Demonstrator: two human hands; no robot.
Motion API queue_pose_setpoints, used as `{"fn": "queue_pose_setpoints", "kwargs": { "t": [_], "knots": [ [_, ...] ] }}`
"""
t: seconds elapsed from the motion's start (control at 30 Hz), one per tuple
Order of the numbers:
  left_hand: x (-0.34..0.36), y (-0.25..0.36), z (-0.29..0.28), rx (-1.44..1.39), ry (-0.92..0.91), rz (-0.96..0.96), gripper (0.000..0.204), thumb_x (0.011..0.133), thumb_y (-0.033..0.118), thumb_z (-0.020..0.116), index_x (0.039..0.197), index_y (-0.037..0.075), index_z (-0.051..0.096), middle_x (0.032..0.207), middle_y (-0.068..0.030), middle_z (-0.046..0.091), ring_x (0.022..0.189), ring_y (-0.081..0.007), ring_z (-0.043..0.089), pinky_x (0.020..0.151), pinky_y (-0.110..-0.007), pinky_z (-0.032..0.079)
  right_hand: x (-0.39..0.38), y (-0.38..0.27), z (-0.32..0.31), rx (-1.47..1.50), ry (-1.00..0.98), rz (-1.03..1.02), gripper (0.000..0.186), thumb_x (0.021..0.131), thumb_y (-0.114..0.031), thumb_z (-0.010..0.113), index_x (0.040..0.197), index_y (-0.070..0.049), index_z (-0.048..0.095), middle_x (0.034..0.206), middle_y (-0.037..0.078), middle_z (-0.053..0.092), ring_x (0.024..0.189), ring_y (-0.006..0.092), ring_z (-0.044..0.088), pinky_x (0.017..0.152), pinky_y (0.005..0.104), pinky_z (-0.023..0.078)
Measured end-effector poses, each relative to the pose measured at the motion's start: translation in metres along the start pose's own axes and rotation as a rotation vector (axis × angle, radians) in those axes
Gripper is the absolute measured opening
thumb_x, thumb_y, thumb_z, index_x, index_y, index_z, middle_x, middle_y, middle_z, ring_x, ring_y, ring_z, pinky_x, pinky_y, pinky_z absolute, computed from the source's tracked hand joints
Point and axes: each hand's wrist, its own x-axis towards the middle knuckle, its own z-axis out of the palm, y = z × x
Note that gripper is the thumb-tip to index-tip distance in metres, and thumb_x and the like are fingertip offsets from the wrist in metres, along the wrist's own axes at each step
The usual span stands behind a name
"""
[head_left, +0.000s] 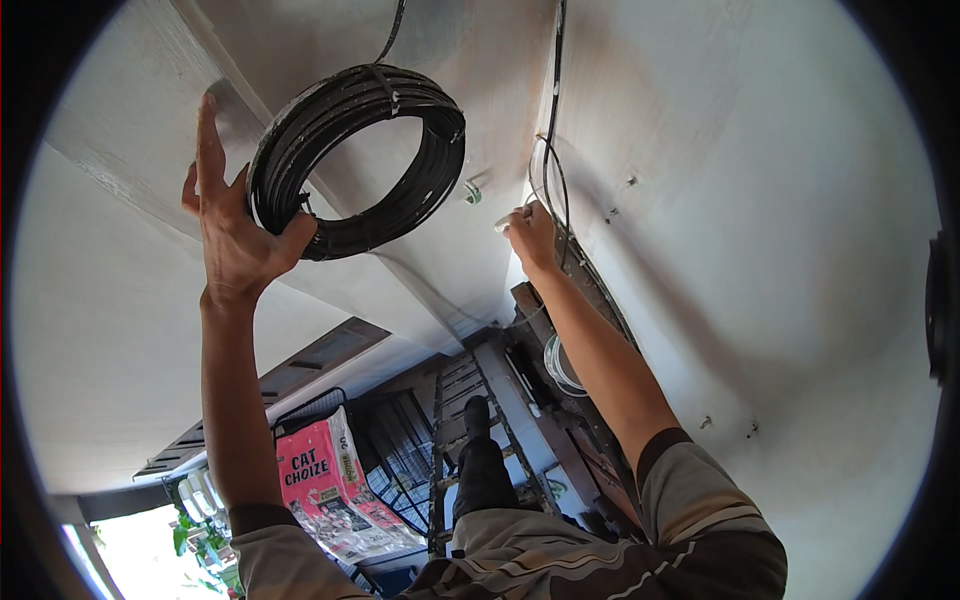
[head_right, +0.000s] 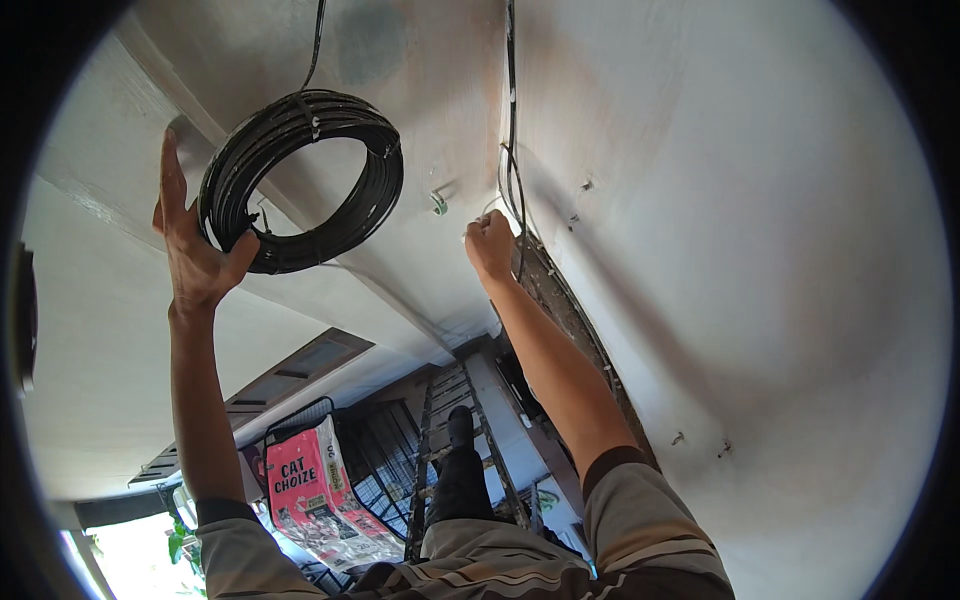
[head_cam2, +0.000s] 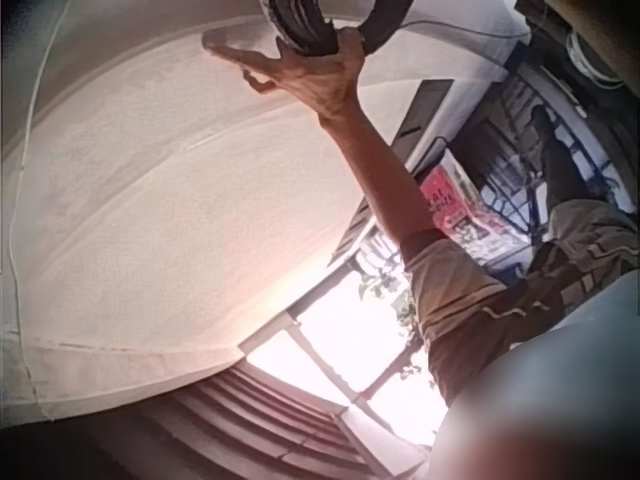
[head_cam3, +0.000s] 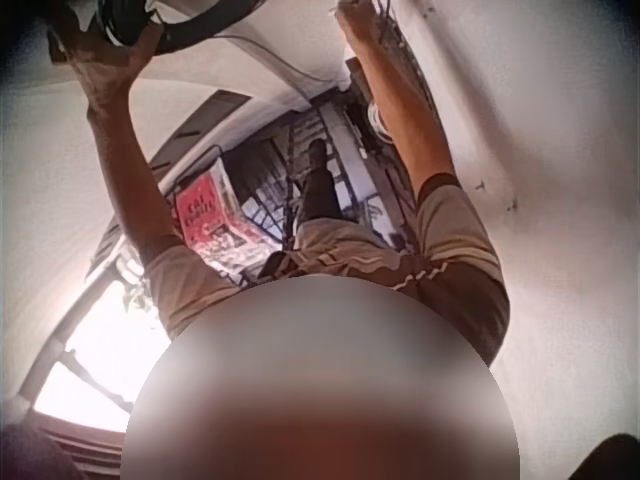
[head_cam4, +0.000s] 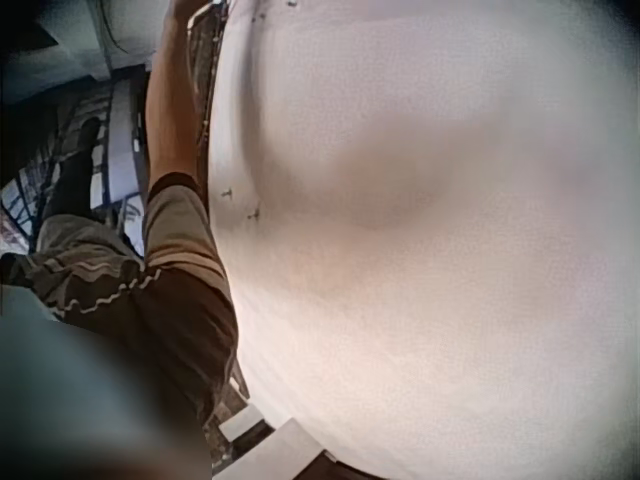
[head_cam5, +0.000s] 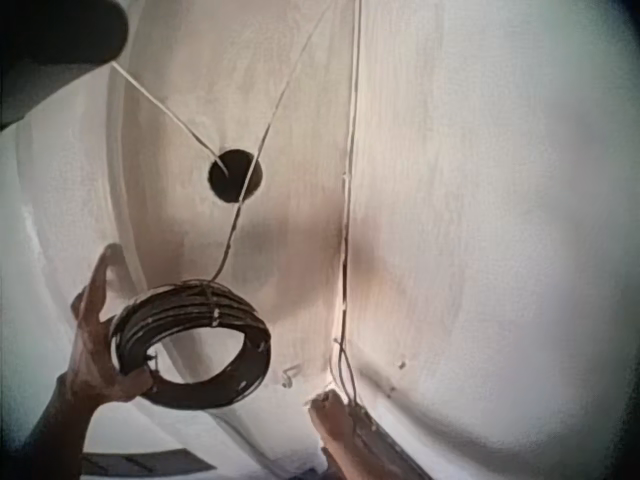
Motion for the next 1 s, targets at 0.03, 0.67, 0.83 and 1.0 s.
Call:
{"fn": "queue_pose_setpoints", "kwargs": {
  "t": [0.03, 0.67, 0.83, 1.0],
  "knots": [
    [0.001, 0.001, 0.003, -0.004, -0.002, -0.008, 0.054, 0.05, 0.033, 0.06, 0.096, 0.009, 0.076, 0.157, -0.021, 0.019, 0.142, -0.0319, 0.028, 0.109, -0.049, 0.018, 0.009, 0.013, 0.005, 0.03, 0.045, 0.137, 0.011, 0.087, -0.008, 0.053, 0.085, 0.002, 0.052, 0.074, 0.009, 0.057, 0.065, 0.0161, 0.064, 0.055, 0.0268, 0.05],
    [-0.001, -0.002, -0.001, -0.007, 0.004, -0.02, 0.05, 0.049, 0.031, 0.062, 0.091, 0.008, 0.076, 0.157, -0.0194, 0.019, 0.141, -0.0306, 0.028, 0.11, -0.051, 0.016, 0.005, -0.248, -0.091, 0.799, 0.052, -0.385, 0.008, 0.088, -0.004, 0.052, 0.094, 0.002, 0.054, 0.084, 0.008, 0.057, 0.074, 0.0164, 0.063, 0.07, 0.0311, 0.053],
    [0.002, 0.008, 0.002, 0.035, 0.029, -0.044, 0.051, 0.048, 0.032, 0.06, 0.09, 0.007, 0.076, 0.157, -0.0196, 0.018, 0.141, -0.0316, 0.028, 0.111, -0.052, 0.014, -0.015, -0.121, -0.057, 0.192, 0.078, -0.249, 0.006, 0.083, -0.005, 0.054, 0.088, -0.001, 0.055, 0.071, 0.005, 0.053, 0.062, 0.0119, 0.049, 0.059, 0.0281, 0.041],
    [0.001, 0.007, -0.003, 0.047, 0.023, -0.061, 0.051, 0.048, 0.032, 0.06, 0.089, 0.007, 0.076, 0.158, -0.0195, 0.016, 0.14, -0.0322, 0.03, 0.11, -0.052, 0.014, 0.003, -0.019, 0.003, 0.091, -0.083, 0.239, 0.008, 0.082, -0.007, 0.051, 0.078, -0.001, 0.05, 0.071, 0.011, 0.058, 0.06, 0.0202, 0.058, 0.058, 0.0311, 0.047]
  ]
}}
